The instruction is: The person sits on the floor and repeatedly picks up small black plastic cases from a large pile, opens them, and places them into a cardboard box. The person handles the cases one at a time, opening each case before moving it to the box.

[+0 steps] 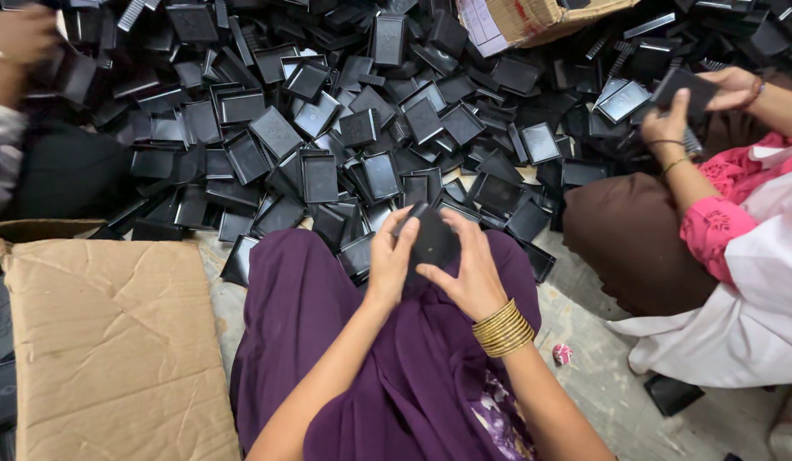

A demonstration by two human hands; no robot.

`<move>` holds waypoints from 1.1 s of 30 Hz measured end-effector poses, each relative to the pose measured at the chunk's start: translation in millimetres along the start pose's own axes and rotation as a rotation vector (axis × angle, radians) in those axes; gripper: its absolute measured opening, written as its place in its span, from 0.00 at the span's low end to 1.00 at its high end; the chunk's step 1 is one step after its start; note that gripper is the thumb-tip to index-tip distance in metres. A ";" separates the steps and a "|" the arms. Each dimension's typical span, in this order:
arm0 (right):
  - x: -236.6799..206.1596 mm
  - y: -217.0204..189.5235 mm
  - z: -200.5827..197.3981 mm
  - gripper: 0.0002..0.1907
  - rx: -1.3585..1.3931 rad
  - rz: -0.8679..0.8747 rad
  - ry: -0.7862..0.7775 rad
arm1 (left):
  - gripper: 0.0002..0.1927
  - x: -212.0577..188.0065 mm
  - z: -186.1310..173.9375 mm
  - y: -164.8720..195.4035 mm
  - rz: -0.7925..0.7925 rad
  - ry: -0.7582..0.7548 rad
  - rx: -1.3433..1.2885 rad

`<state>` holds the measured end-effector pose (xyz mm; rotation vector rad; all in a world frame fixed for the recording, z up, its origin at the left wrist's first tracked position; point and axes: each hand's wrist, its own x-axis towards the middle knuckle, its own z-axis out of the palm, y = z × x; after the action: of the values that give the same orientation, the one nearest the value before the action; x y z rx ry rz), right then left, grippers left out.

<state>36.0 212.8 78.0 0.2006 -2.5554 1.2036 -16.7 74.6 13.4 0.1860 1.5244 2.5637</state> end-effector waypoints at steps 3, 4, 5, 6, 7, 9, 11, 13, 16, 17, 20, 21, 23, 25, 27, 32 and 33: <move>-6.8 11.4 3.7 0.36 0.497 0.278 -0.051 | 0.14 1.6 -5.3 0.6 -0.013 0.050 -0.062; -8.6 14.2 4.7 0.30 0.590 0.347 -0.050 | 0.12 1.3 -7.3 1.8 0.023 0.030 -0.047; -10.4 16.2 5.1 0.24 0.682 0.414 -0.046 | 0.10 1.4 -9.0 3.6 0.061 0.006 -0.033; -12.3 17.8 4.1 0.22 0.568 0.397 -0.055 | 0.12 2.2 -10.8 5.8 0.118 0.026 0.198; -15.8 18.3 2.6 0.21 0.454 0.382 -0.066 | 0.15 2.2 -12.3 8.3 0.172 0.050 0.429; -20.2 18.7 3.5 0.19 0.388 0.373 -0.087 | 0.21 2.6 -14.8 13.2 0.242 0.086 0.703; -22.7 21.1 5.5 0.17 0.473 0.374 -0.101 | 0.23 2.5 -16.4 17.0 0.294 0.112 0.777; -24.1 26.0 8.6 0.17 0.435 0.419 -0.166 | 0.21 1.2 -17.7 19.1 0.319 0.114 0.770; -25.8 37.2 4.7 0.16 0.602 0.410 -0.365 | 0.19 -0.5 -17.2 17.8 0.210 -0.018 0.744; -26.9 39.5 2.7 0.16 0.701 0.391 -0.452 | 0.19 -0.9 -16.1 16.4 0.150 -0.080 0.738; -27.4 44.0 -8.9 0.26 1.100 0.776 -0.465 | 0.15 1.8 -13.0 11.1 0.434 -0.311 0.690; -25.0 46.5 -15.3 0.29 0.820 0.558 -0.362 | 0.15 2.7 -12.9 9.2 0.370 -0.246 0.648; -19.7 55.2 -35.1 0.35 0.267 0.120 -0.154 | 0.19 5.4 -14.9 5.7 0.243 -0.114 0.561; -17.1 65.8 -44.7 0.37 -0.294 0.163 -0.178 | 0.18 8.2 -20.0 2.4 0.111 0.013 0.520; -19.3 75.7 -42.4 0.36 -0.598 0.094 -0.153 | 0.17 10.7 -25.3 -0.5 0.023 0.098 0.513; -53.9 64.6 -17.2 0.32 -0.832 0.154 -0.178 | 0.17 2.1 -29.4 5.0 -0.036 0.066 0.504; -64.7 54.2 -15.3 0.32 -0.877 0.325 -0.328 | 0.18 -4.1 -28.6 9.9 -0.019 0.034 0.541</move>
<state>86.5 258.8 26.2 -0.2461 -3.2135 0.0230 -18.6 44.5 8.4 0.1846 2.1858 2.0881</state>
